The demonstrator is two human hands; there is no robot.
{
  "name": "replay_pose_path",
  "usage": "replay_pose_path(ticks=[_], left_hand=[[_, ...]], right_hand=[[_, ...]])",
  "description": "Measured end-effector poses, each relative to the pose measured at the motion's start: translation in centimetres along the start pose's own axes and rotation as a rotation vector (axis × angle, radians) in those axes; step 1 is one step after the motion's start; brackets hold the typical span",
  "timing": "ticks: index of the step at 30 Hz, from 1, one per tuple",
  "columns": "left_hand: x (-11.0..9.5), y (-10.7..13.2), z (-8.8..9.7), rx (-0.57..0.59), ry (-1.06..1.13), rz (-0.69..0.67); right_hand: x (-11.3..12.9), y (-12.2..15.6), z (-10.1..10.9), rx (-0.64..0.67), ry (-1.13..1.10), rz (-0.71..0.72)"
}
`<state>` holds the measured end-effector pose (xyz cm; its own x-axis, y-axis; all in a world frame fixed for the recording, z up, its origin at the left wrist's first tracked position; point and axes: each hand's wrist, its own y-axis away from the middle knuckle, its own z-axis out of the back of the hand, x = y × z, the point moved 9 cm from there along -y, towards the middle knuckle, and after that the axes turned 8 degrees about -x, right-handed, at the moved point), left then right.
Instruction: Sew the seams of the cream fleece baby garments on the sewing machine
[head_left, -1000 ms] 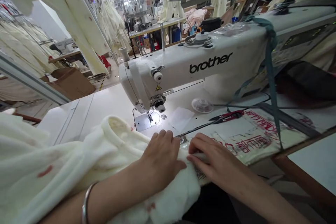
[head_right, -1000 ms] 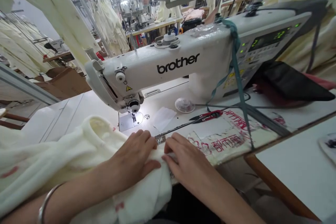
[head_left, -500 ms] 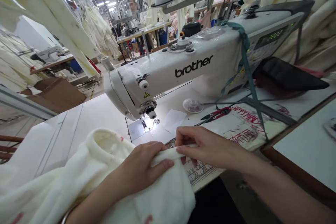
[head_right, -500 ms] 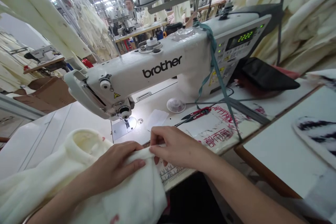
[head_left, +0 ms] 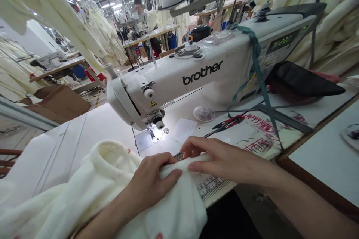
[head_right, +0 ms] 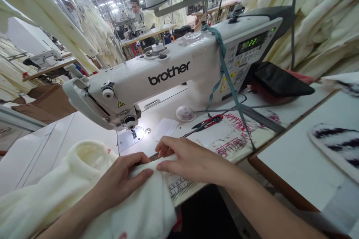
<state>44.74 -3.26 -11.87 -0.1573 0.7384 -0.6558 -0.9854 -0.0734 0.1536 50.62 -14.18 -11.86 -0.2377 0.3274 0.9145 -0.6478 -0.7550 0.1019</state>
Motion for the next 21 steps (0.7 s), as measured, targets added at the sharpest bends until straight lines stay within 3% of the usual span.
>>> replay_pose_path(ticks=[8, 11, 16, 21], left_hand=[[0.3, 0.5, 0.7, -0.038, 0.054, 0.043], [1.6, 0.3, 1.1, -0.047, 0.085, 0.13], [4.6, -1.2, 3.1, -0.171, 0.063, 0.218], [7.3, -3.0, 4.6, -0.219, -0.028, 0.339]], right_hand=[[-1.0, -1.0, -1.7, 0.054, -0.026, -0.159], [-1.5, -2.2, -2.3, 0.051, -0.035, -0.189], [-0.9, -6.4, -3.9, 0.138, 0.026, -0.163], [0.7, -10.1, -3.9, 0.05, 0.147, -0.109]])
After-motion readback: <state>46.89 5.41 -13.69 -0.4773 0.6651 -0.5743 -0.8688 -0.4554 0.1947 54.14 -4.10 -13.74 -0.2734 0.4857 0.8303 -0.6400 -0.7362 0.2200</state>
